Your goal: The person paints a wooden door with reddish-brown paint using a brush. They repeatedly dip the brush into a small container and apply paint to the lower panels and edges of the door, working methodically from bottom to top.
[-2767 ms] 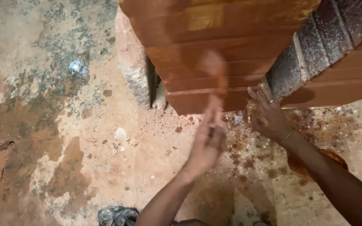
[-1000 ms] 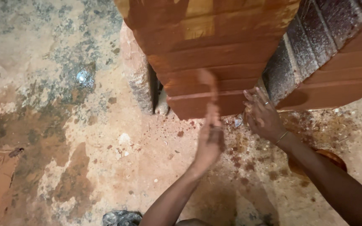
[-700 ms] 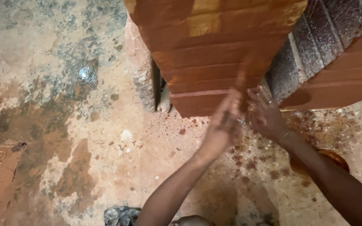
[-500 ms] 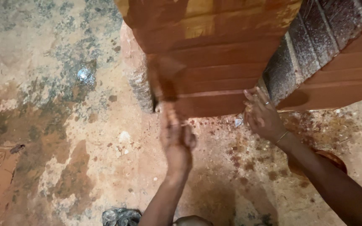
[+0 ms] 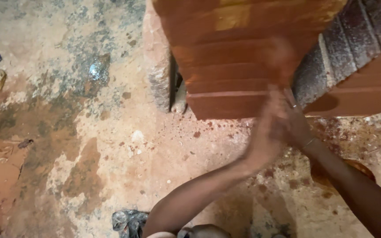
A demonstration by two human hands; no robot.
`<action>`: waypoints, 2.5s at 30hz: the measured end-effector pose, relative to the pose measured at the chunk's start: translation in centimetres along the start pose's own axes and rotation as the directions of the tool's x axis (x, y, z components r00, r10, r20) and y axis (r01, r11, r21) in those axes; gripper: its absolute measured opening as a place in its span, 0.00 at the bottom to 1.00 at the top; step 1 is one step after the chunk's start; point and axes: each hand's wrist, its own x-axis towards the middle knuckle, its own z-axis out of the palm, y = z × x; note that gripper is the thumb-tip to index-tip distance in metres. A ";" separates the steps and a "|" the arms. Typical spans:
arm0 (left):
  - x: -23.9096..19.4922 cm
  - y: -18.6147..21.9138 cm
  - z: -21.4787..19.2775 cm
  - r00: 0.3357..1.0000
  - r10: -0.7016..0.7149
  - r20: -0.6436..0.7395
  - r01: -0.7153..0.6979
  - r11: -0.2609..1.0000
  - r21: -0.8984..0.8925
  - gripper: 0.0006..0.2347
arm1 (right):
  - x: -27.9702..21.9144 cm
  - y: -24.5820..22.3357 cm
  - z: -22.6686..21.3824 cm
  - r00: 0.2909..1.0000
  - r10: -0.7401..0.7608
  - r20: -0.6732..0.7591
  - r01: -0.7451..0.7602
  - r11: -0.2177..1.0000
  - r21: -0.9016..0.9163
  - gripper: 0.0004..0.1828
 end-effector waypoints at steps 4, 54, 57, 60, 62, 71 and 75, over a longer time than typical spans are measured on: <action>1.1 1.9 2.1 0.953 -0.182 0.242 0.180 0.983 0.029 0.27 | 0.2 2.0 0.3 1.000 -0.023 -0.005 0.023 0.999 -0.046 0.37; -7.8 -6.2 -8.3 0.678 -0.410 -0.610 0.172 0.895 -0.411 0.25 | 0.1 -2.5 -0.3 0.963 -0.268 0.022 0.233 0.792 -0.565 0.28; -6.7 -7.3 -5.3 0.825 -0.403 -0.396 0.280 0.900 -0.334 0.27 | -0.3 -2.0 -0.3 0.965 -0.261 0.039 0.231 0.761 -0.606 0.22; -5.5 -8.2 -2.6 0.899 -0.398 -0.185 0.338 0.896 -0.287 0.28 | -0.3 -1.5 -0.2 0.964 -0.265 0.030 0.232 0.779 -0.583 0.21; -5.0 -8.2 -1.3 0.916 -0.397 -0.055 0.359 0.875 -0.324 0.27 | -0.2 -1.4 -0.3 0.962 -0.272 0.022 0.236 0.792 -0.564 0.18; -5.9 -6.3 -4.4 0.863 -0.501 -0.069 0.461 0.835 -0.299 0.24 | -0.2 -3.0 -0.4 0.985 -0.169 0.031 0.161 0.846 -0.508 0.37; -8.3 -7.7 -6.1 0.767 -0.497 -0.406 0.324 0.846 -0.423 0.22 | 0.0 -3.4 -0.6 0.979 -0.198 0.052 0.191 0.790 -0.582 0.22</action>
